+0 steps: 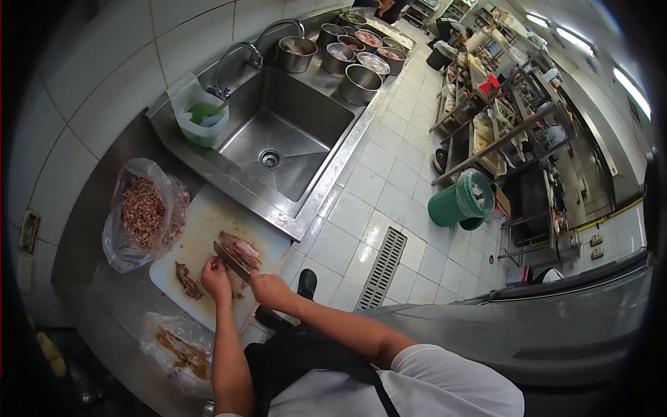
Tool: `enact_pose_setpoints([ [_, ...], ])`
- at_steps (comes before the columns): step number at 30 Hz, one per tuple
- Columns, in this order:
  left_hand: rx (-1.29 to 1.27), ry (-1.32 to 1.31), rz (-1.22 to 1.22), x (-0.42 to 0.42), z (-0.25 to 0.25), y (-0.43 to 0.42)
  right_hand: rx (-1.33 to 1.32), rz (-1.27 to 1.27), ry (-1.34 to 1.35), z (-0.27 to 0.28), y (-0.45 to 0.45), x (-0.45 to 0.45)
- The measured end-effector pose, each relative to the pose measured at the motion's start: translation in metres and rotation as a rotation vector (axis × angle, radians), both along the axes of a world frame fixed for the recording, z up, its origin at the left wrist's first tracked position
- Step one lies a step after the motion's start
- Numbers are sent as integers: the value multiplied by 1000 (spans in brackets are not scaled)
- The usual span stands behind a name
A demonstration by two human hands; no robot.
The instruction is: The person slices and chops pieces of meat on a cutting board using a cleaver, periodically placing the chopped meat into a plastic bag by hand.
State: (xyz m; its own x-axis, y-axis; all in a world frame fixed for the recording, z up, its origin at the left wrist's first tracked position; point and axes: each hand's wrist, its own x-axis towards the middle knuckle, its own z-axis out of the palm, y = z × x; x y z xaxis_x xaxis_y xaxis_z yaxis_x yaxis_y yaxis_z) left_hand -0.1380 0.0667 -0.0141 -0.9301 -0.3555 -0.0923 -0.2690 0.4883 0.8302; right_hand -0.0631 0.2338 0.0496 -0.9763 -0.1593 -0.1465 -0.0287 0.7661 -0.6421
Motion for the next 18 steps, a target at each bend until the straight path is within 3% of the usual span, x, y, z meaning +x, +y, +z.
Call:
enact_pose_setpoints([
  [6, 7, 15, -4, 0, 5, 1, 24, 4, 23, -6, -2, -5],
  [10, 150, 5, 23, -3, -39, -5, 67, 37, 0, -21, -4, -9],
  [11, 81, 46, -7, -1, -22, -3, 104, 68, -162, -3, -4, -15],
  [12, 138, 42, -9, -2, -19, -2, 64, 46, -139, 1, -4, -16],
  [18, -104, 94, -2, 0, -1, -2, 55, 17, -34, 6, -14, -25],
])
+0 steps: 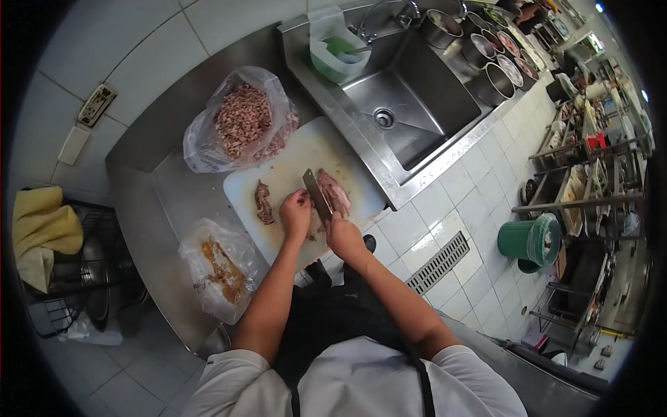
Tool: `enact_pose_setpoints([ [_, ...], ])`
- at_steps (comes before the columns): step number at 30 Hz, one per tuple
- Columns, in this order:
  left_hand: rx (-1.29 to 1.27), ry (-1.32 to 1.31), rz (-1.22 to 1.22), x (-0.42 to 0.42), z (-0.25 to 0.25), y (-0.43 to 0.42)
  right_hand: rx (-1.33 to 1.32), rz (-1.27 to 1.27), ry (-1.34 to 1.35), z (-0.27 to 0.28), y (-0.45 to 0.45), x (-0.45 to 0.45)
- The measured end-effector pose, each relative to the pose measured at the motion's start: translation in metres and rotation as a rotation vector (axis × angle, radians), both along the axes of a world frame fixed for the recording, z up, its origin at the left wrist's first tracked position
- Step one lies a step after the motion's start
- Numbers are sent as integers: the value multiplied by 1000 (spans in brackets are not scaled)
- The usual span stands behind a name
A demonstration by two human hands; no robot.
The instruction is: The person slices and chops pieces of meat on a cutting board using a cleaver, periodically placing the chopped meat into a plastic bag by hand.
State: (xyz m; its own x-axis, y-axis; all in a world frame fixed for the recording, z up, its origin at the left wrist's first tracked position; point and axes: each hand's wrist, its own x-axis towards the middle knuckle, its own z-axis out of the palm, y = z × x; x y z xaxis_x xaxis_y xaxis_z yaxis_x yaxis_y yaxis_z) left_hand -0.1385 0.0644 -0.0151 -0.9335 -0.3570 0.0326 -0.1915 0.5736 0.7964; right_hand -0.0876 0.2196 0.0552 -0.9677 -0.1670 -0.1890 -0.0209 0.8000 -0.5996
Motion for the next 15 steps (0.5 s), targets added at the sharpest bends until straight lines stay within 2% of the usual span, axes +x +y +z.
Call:
enact_pose_setpoints([
  [8, 4, -18, 13, 3, 9, 5, -66, -51, 83, -21, -23, -20],
  [15, 65, -34, 83, -1, -3, 10, -1, 25, 6, 7, 14, 27],
])
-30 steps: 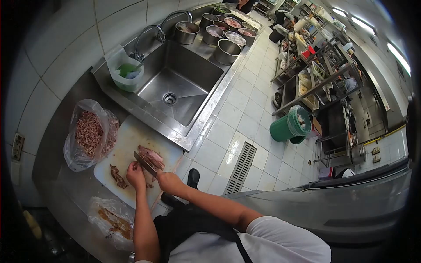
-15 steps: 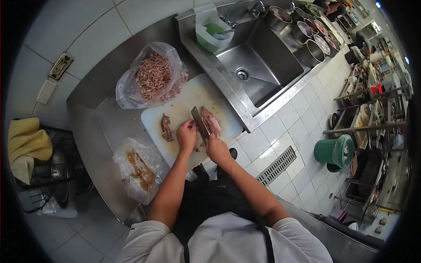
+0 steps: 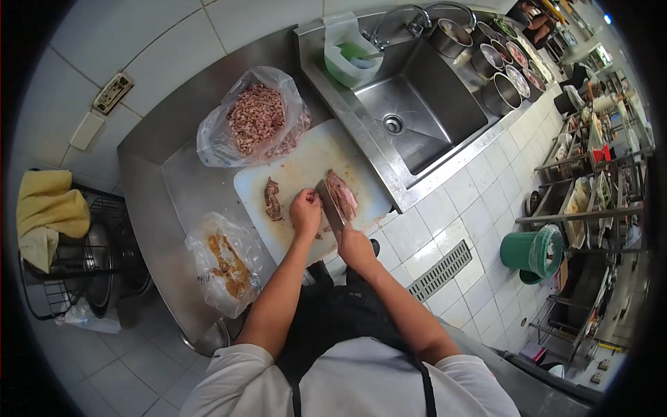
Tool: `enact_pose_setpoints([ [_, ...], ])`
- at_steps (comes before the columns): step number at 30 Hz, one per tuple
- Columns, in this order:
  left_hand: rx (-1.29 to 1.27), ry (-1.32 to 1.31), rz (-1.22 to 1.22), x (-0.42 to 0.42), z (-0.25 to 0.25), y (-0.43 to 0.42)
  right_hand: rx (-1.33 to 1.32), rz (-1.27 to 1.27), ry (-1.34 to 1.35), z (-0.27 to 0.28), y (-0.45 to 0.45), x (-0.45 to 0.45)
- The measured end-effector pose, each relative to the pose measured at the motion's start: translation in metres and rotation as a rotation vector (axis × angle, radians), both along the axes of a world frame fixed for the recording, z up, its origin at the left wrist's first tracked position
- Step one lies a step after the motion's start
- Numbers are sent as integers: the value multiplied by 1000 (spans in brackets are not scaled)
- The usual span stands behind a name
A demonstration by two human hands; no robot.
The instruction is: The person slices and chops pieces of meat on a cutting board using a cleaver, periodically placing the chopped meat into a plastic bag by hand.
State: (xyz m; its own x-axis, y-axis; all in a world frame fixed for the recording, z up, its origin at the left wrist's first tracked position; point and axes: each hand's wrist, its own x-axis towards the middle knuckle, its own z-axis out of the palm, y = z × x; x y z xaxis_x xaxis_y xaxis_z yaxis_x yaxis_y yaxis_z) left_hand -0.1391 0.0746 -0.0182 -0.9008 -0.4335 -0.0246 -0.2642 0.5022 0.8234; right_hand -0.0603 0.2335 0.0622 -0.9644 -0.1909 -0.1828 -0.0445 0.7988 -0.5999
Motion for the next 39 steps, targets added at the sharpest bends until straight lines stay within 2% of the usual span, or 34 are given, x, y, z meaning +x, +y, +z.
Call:
enact_pose_setpoints([
  [7, 56, -8, 78, 0, 4, 6, 110, 102, -115, 28, 29, 21],
  [10, 0, -19, 10, 0, 3, 2, 154, 150, -167, 46, 39, 16],
  [13, -5, 16, -91, 2, 7, -5, 137, 102, -106, 70, 47, 20],
  [16, 13, -93, -173, 10, 30, -4, 100, -22, 5, 68, 63, 27],
  [19, -225, 40, -293, 22, 48, 5, 126, -164, 53, 47, 77, 29],
  [22, -375, 144, -434, 30, 59, 22, 177, -152, 75, 27, 82, 26],
  [25, -404, 58, -537, 17, 61, 37, 198, -134, 97, 13, 78, 23],
  [28, -465, 88, -623, 4, 49, 41, 202, -122, 108, 11, 78, 24],
  [31, -433, 188, -605, -8, 25, 34, 189, -101, 132, 5, 85, 29],
  [34, -402, 164, -580, -14, 17, 28, 183, -95, 111, 5, 90, 34],
  [35, -430, 143, -613, -11, 18, 28, 185, -92, 102, 6, 91, 35],
  [37, -490, 105, -681, -2, 56, 26, 177, -83, 105, 10, 94, 32],
  [39, -531, 107, -731, 4, 60, 25, 156, -72, 116, 12, 97, 32],
])
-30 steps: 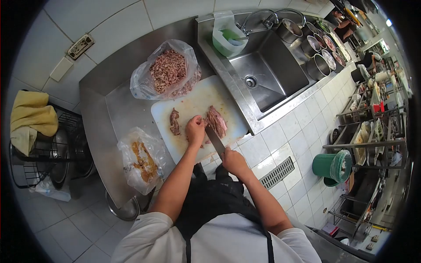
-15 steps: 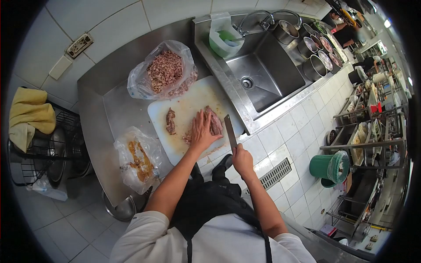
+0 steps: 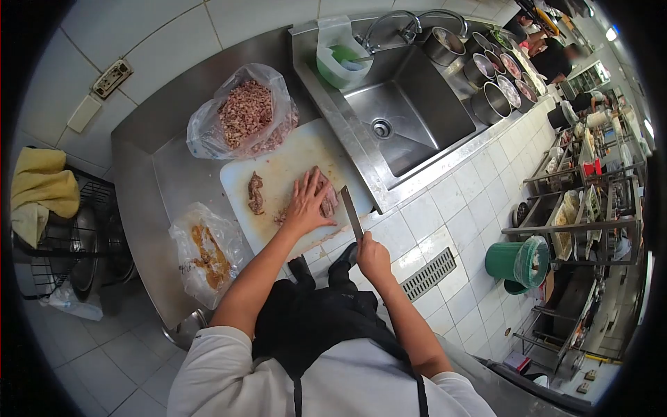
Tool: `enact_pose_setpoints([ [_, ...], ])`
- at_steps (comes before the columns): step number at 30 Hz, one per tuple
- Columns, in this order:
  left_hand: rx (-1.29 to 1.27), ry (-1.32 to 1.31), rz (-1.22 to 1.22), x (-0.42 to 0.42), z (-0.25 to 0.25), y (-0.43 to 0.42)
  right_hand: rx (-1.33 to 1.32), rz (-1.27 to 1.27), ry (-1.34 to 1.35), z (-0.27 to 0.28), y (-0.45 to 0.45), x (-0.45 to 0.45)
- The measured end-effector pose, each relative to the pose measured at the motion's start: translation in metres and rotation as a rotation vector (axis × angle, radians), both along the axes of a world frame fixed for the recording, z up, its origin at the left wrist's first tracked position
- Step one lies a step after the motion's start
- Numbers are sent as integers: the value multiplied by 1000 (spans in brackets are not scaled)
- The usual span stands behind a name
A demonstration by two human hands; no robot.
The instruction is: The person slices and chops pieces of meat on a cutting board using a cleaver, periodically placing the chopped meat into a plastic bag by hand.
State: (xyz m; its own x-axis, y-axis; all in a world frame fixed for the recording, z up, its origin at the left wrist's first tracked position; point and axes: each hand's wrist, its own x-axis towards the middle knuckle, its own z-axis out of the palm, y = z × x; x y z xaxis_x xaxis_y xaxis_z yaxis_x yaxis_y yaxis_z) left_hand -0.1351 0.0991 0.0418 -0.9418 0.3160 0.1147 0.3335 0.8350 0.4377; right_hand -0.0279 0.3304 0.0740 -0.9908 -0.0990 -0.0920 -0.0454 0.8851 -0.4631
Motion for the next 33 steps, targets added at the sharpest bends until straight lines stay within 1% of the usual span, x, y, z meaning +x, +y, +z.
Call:
enact_pose_setpoints([
  [4, -52, 38, -54, -12, -9, -6, -2, 20, 7, -2, 6, -2],
  [7, -13, 30, -78, -19, -14, -14, 11, 39, 0, 0, 9, -5],
  [10, 42, 34, -81, -19, -12, -13, 14, 54, -15, 4, 10, -6],
  [13, 87, 61, -29, -20, -9, -8, 8, 70, 0, 6, 11, -14],
  [16, 32, 95, -31, -30, -7, -3, 6, 92, 28, 4, 14, -26],
  [19, 89, -12, -11, -31, -4, -3, 0, 111, 18, 3, 16, -35],
  [22, 161, -38, -35, -27, -4, -5, -1, 136, 1, 6, 21, -35],
  [25, 280, -85, 2, -26, -3, -6, 0, 154, -44, 11, 26, -29],
  [28, 210, 116, 114, -32, -9, -1, -20, 163, -92, 17, 26, -28],
  [31, 126, 195, 86, -39, -16, 7, -37, 188, -97, 20, 29, -30],
  [33, 138, 146, 111, -42, -16, 8, -44, 185, -101, 21, 30, -33],
])
